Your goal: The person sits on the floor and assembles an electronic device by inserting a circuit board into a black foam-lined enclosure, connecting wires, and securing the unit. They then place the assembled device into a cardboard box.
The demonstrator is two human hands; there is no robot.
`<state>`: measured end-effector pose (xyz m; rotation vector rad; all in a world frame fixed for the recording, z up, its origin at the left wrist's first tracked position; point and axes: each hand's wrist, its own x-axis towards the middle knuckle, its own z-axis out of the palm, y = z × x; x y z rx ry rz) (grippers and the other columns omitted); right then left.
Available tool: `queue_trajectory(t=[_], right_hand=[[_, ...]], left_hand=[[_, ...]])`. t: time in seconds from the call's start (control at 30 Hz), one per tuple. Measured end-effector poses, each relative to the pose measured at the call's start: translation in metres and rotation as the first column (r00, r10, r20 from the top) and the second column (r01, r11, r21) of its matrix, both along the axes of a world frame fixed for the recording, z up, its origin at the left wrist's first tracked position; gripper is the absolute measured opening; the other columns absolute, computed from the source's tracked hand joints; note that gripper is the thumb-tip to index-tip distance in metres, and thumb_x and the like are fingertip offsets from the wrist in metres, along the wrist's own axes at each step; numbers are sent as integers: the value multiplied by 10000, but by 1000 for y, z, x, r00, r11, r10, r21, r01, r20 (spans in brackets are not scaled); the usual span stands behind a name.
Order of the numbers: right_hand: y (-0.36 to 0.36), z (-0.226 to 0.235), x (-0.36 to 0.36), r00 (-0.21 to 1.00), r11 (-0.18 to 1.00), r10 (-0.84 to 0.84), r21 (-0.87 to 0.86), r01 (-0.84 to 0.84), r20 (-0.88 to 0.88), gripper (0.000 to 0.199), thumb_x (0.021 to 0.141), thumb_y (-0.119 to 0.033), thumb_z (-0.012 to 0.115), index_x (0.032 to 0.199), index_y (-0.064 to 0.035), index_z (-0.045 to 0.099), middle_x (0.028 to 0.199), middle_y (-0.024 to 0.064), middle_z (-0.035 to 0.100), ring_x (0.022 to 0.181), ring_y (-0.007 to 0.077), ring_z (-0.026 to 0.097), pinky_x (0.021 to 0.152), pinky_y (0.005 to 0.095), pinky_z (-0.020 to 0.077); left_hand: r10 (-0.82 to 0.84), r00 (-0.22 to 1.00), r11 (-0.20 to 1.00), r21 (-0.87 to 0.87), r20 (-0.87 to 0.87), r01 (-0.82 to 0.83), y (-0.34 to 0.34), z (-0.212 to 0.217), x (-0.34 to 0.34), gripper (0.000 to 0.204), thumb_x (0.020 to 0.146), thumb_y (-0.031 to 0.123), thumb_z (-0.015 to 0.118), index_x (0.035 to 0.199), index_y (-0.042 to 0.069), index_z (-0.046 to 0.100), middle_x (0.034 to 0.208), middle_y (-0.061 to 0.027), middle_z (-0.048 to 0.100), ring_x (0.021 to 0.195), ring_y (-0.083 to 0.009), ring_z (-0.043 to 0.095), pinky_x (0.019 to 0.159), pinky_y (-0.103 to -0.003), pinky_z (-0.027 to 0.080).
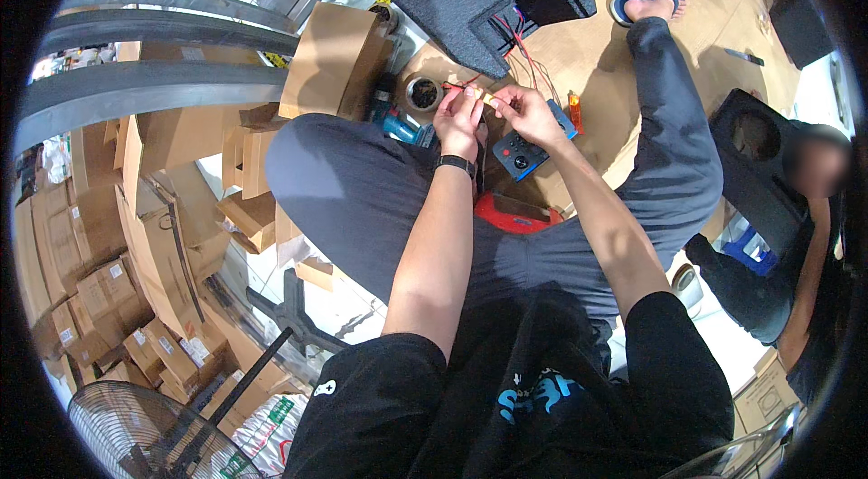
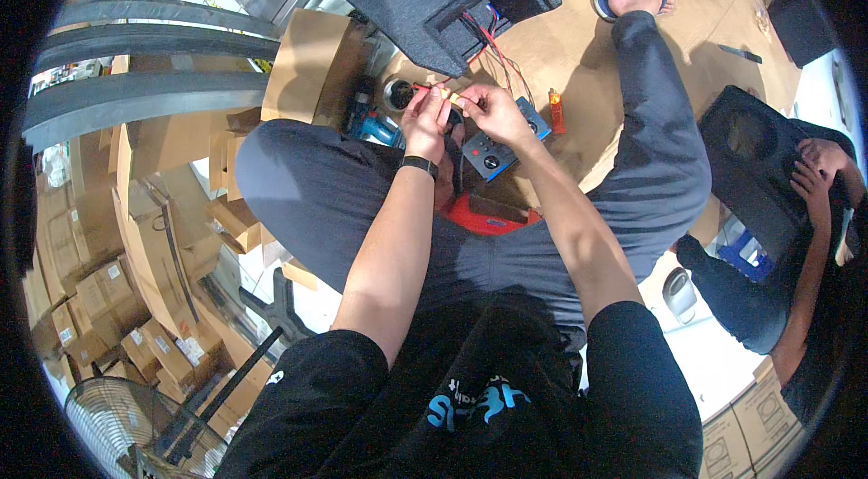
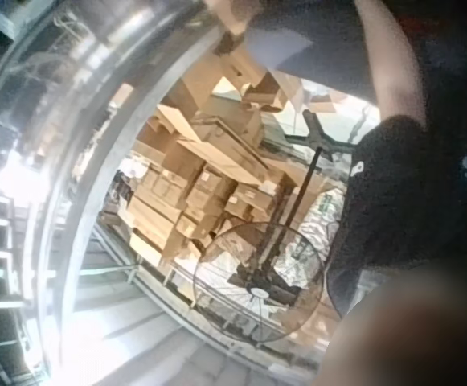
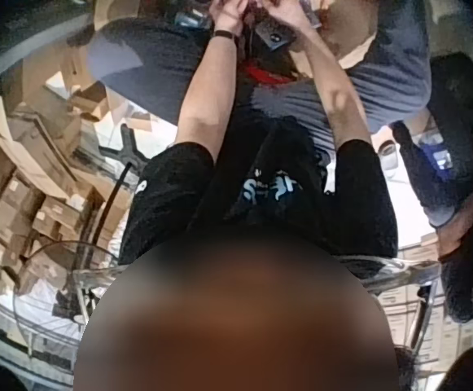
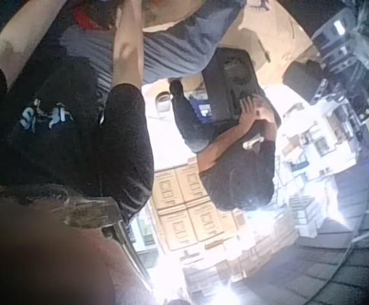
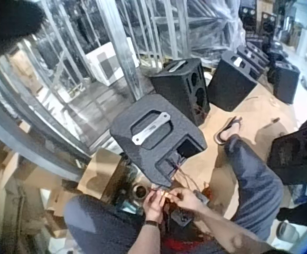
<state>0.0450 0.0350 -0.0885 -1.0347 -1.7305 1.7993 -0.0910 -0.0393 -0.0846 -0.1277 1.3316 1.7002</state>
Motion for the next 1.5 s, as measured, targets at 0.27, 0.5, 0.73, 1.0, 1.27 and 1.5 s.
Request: queue_trajectory(t=[0.27, 0.5, 0.73, 1.0, 1.27, 1.5], right_hand=[[-3, -4, 0, 998, 996, -23, 91, 17, 60, 153, 984, -157, 686, 1008, -8, 710, 811, 44, 698, 700, 93, 592, 639, 291, 499], [-6, 16, 2, 994, 989, 25, 145, -40, 103, 184, 962, -172, 701, 1018, 3, 720, 814, 79, 713, 721, 109, 627, 658, 316, 520], [-2, 23, 1, 974, 977, 65, 187, -106, 216, 231, 984, -202, 657, 1027, 14, 726, 889, 207, 726, 763, 286, 698, 714, 406, 539], [-2, 18, -1, 982, 945, 12, 320, -73, 188, 285, 1013, -246, 607, 1015, 18, 715, 873, 275, 683, 836, 434, 689, 740, 469, 534], [1, 20, -1, 968, 953, 43, 280, -113, 247, 279, 1012, -237, 588, 976, 10, 713, 863, 273, 679, 828, 432, 689, 749, 479, 532], [-3, 22, -3, 971, 954, -12, 293, -60, 237, 265, 1000, -213, 591, 983, 22, 713, 877, 252, 703, 856, 424, 697, 780, 469, 537]], left_hand=[[12, 995, 1000, -19, 98, -10, 0, -4, -2, 263, 929, 164, 787, 1126, 66, 643, 1143, -66, 726, 998, -156, 711, 850, -263, 598], [-21, 995, 999, 39, 96, 18, -1, -14, -5, 280, 949, 153, 760, 1183, 70, 631, 1205, -65, 715, 1109, -173, 689, 895, -277, 579], [-93, 986, 995, 59, 141, 86, -1, -7, -4, 407, 987, 182, 712, 1350, 96, 550, 1347, -58, 652, 1210, -195, 647, 962, -312, 538], [-120, 982, 985, 141, 146, 99, 0, -2, 1, 470, 994, 158, 695, 1414, 77, 498, 1330, -70, 635, 1220, -227, 638, 971, -369, 561], [-200, 979, 968, 159, 34, 193, 1, -12, -6, 381, 1000, 96, 679, 1353, 25, 552, 1231, -129, 696, 1077, -224, 696, 881, -332, 588], [-228, 968, 967, 90, -105, 238, 1, -13, -2, 339, 1016, 94, 657, 1334, 8, 577, 1208, -129, 716, 956, -182, 701, 838, -296, 575]])
